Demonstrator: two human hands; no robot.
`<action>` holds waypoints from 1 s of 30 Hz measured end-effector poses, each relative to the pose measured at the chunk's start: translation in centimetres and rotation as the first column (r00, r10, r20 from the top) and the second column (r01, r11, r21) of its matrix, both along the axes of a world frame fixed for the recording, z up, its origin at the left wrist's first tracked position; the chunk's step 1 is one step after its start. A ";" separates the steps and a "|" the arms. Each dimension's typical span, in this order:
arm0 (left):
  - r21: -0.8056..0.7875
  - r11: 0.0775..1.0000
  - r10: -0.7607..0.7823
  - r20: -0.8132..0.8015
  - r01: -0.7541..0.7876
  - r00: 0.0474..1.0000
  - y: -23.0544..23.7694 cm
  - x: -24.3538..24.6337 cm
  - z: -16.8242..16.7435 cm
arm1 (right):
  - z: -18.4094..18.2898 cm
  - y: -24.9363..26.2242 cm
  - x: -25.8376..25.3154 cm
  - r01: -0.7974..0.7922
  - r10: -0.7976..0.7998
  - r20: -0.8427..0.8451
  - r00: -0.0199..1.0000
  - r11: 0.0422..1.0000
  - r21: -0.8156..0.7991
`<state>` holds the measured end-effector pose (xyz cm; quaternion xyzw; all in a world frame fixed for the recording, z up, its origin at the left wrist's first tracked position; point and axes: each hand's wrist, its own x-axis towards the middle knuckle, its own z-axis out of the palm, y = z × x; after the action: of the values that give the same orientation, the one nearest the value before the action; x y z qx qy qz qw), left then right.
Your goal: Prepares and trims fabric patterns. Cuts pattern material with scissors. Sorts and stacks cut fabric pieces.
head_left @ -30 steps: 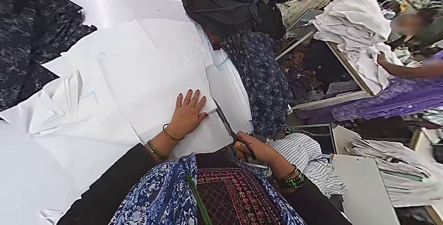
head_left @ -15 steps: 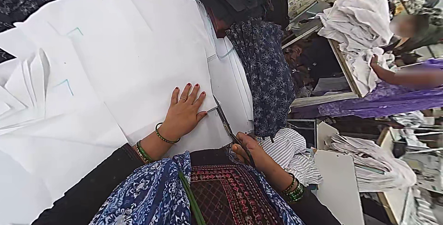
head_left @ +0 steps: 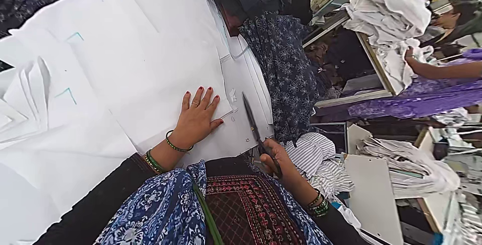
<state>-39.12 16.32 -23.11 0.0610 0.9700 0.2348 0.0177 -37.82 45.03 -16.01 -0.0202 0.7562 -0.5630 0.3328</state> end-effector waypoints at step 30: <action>0.230 0.962 0.194 -0.193 -0.148 0.962 -0.1 1.0 1.1 | -2.5 1.9 0.4 -0.024 0.032 0.078 0.996 0.993 -0.113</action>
<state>-38.10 16.22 -21.98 0.0028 0.9370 0.3302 -0.1138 -37.37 46.90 -18.54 -0.0271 0.7092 -0.6002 0.3688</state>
